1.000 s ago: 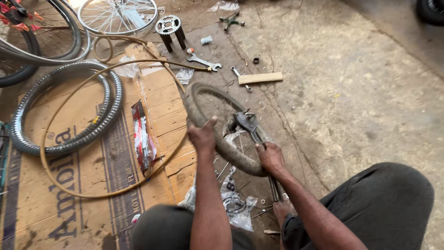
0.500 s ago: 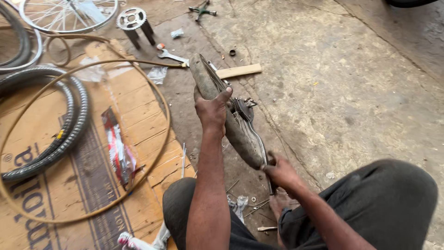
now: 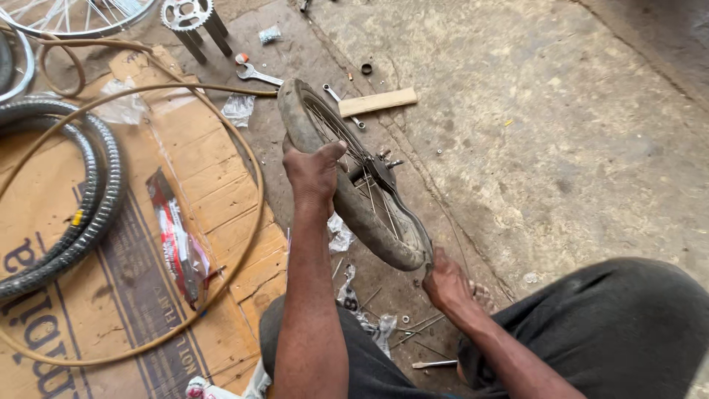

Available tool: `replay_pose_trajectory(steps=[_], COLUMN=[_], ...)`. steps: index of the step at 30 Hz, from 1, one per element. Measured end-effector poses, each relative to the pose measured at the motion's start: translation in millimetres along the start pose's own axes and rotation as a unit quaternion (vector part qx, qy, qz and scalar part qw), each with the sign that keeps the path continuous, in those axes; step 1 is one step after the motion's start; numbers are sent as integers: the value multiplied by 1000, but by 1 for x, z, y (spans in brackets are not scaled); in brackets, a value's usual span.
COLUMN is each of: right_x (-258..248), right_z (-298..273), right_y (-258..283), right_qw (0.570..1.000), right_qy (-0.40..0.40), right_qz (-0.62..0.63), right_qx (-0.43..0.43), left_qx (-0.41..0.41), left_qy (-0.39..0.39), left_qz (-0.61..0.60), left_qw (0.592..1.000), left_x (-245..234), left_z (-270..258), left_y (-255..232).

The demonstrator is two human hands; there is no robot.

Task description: The person sits on the floor and uses a large adjustable wrench to tighten the axle nuts on a bicycle wheel. They repeatedly adjust the wrench and apply force to the hub area, occasionally lifting and rotating the wheel to access different sides.

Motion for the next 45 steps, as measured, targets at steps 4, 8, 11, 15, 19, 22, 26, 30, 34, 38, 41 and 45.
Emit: replay_pose_trajectory(steps=[4, 8, 11, 15, 19, 22, 26, 30, 34, 38, 41, 45], right_x=[-5, -5, -6, -2, 7, 22, 47, 38, 40, 44, 63, 60], right_z=[15, 29, 40, 53, 76, 87, 95, 79, 74, 56, 11, -12], right_y=[1, -9, -11, -15, -21, -21, -39, -35, -49, -49, -60, -14], right_qw=[999, 998, 994, 995, 1000, 999, 988, 962, 989, 973, 999, 993], right_qy=[-10, -29, -49, -45, -2, 5, -107, -147, -2, -98, 48, -9], right_qz=[15, -10, -37, -30, -26, -39, 21, 118, 144, -130, 12, -95], right_qx=[-49, -58, -91, -86, -13, -22, -112, -198, 19, -162, 17, -67], left_qx=[-4, -12, -9, -12, 8, 19, 40, 114, 39, 48, -23, 7], left_qy=[7, 7, 10, 14, 7, 21, 50, -106, -93, -82, -90, -90], left_qz=[-36, -44, -19, -13, 13, 18, 66, 192, 61, 126, 158, 211], left_qw=[999, 999, 1000, 1000, 1000, 999, 996, 969, 993, 988, 983, 973], left_x=[-8, -6, -7, -12, -13, -10, -7, 5, 15, 5, -19, -35], left_z=[7, 10, 5, 6, 7, 11, 13, -101, -124, -112, -93, -72], left_y=[-2, 0, -3, -3, 3, 7, 24, 87, 104, 53, 23, 6])
Point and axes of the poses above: each hand's wrist, its own z-axis towards the middle knuckle, its own x-axis out of the palm, y = z × x, the point moved 4 cm from there along z, towards the middle knuckle, and after that the axes turned 4 degrees about z, right-handed, at the moved point
